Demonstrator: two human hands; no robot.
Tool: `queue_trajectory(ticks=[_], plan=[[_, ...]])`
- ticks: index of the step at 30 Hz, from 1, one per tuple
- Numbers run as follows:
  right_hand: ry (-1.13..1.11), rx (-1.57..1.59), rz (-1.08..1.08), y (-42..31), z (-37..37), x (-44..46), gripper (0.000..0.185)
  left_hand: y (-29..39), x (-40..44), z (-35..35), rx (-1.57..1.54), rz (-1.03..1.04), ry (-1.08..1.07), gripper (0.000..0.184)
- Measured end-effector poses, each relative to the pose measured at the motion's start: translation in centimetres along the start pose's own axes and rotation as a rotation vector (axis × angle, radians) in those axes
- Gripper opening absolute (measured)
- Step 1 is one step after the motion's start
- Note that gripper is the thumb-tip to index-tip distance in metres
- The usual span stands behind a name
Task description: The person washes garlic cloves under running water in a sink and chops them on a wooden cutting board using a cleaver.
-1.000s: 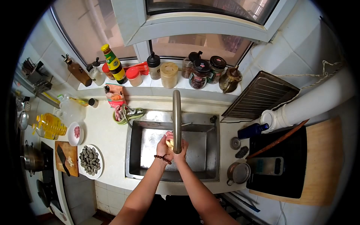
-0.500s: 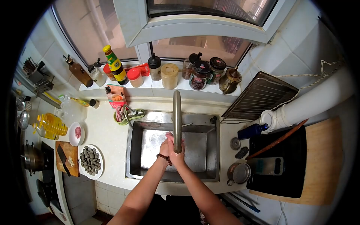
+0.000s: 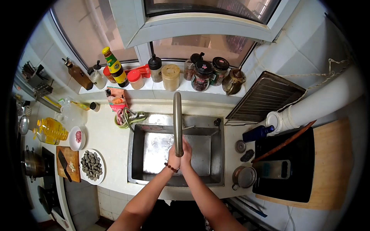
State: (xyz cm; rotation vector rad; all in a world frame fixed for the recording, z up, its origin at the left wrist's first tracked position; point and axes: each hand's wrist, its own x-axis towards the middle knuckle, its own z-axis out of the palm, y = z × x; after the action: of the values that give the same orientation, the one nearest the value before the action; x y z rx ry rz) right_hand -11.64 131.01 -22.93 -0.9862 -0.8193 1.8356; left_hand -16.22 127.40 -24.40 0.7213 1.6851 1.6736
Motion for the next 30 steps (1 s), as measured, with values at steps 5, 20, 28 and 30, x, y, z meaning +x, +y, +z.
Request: queue_trajectory(ticks=[5,20,28,30], plan=[[0.105,-0.095,0.098,-0.8,2.5,-2.9,0.036,1.2,-0.3,-1.5,0.175,0.008,-0.126,0.05],[0.032,0.326,0.116,-3.2,2.3,-1.3,0.036,5.3,-0.7,-1.2,-1.029,-0.265,-0.185,0.087],[0.083,-0.256,-0.049,-0.6,2.6,-3.3,0.032,-0.2,-0.5,-1.2,-0.554,-0.24,-0.053,0.067],[0.027,-0.242,0.018,0.0,1.9,-2.0,0.036,0.2,-1.2,-1.2,-0.252,-0.199,-0.071,0.063]])
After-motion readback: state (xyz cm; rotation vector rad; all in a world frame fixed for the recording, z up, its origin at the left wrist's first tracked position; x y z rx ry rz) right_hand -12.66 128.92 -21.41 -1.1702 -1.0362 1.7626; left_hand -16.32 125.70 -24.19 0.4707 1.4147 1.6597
